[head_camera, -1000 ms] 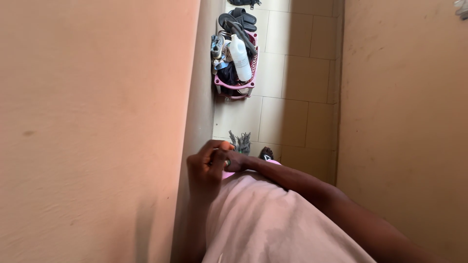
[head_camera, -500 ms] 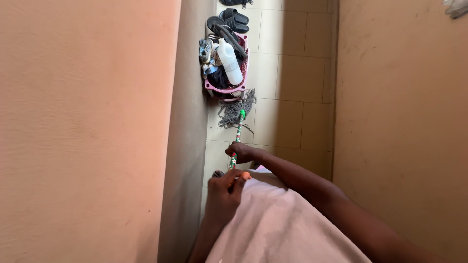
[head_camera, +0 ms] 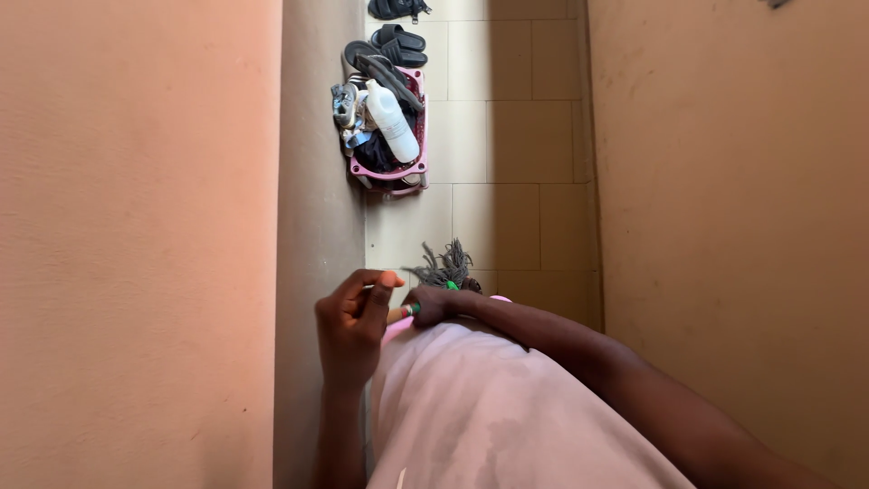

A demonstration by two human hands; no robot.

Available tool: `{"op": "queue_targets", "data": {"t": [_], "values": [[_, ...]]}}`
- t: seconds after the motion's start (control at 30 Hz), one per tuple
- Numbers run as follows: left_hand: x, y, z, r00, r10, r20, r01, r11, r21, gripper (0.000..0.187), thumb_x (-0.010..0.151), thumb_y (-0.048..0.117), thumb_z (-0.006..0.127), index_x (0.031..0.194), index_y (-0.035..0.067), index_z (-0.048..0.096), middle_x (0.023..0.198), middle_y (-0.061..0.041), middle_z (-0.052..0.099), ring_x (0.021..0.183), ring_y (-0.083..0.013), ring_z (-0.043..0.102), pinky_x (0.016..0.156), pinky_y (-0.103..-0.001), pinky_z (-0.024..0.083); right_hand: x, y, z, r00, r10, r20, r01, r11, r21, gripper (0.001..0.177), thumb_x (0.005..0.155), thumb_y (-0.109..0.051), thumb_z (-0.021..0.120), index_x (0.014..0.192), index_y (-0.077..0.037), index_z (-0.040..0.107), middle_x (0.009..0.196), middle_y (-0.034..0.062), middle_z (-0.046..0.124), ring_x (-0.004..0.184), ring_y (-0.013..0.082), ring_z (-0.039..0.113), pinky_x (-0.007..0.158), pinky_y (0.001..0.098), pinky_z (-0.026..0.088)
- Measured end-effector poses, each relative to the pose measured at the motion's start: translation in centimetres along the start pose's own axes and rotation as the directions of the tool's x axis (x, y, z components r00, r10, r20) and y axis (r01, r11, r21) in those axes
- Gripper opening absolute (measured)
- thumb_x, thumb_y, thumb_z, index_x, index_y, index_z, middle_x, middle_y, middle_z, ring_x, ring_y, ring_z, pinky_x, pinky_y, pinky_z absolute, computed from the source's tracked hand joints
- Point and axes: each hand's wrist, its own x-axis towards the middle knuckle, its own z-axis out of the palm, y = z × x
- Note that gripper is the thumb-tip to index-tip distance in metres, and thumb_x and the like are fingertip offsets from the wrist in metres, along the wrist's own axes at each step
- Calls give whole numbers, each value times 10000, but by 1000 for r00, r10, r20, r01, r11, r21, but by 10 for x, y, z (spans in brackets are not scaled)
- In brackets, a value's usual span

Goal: Dusting the tiled floor of a hallway using a duster.

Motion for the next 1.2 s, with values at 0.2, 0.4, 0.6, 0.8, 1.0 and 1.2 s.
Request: {"op": "queue_targets", "data": {"t": [0.2,0.4,0.6,0.8,1.0,1.2], "values": [[-13,5,28,971,207,116,-236,896,376,106,944,118,662,953,44,737,663,-31,686,525,-43,559,484,-264,436,-22,6,-20,937,-177,-302,219,969,112,269,824,-204,690,1054,-67,708,988,121,725,899,295,676,781,428,527],[-25,-54,57,957,-64,284,-78,883,464,94,918,136,709,958,73,767,503,-121,477,455,-144,373,461,-360,312,-1,100,-39,882,-166,-441,79,975,-210,242,692,-123,726,734,-13,514,773,202,583,777,410,580,693,489,466],[-18,-58,57,973,-17,229,-93,883,460,217,947,247,736,904,35,721,514,-74,502,419,-135,400,458,-343,345,-1,106,-49,858,-315,-406,230,942,-245,248,642,-123,743,679,-55,508,743,165,580,782,377,557,689,467,459],[-27,-5,61,982,-56,182,-36,884,465,194,910,237,751,947,47,765,468,-111,466,405,-115,373,418,-350,298,-5,69,-29,954,-222,-202,188,966,-175,205,687,-148,765,686,-50,585,733,141,631,873,305,549,714,435,473],[-12,17,49,957,254,143,-280,937,208,187,988,232,703,950,52,733,660,-38,698,602,-8,619,519,-231,476,-43,-1,-37,999,16,31,-22,980,196,214,782,-233,683,957,-110,696,970,102,732,923,254,666,758,400,514],[-3,17,64,957,287,48,-284,883,374,203,952,237,733,896,41,743,559,-74,608,497,-60,513,469,-251,427,-71,-33,-42,985,-138,-102,166,914,369,340,760,-221,734,1075,-100,691,1087,122,720,1027,245,654,839,378,530]]}}
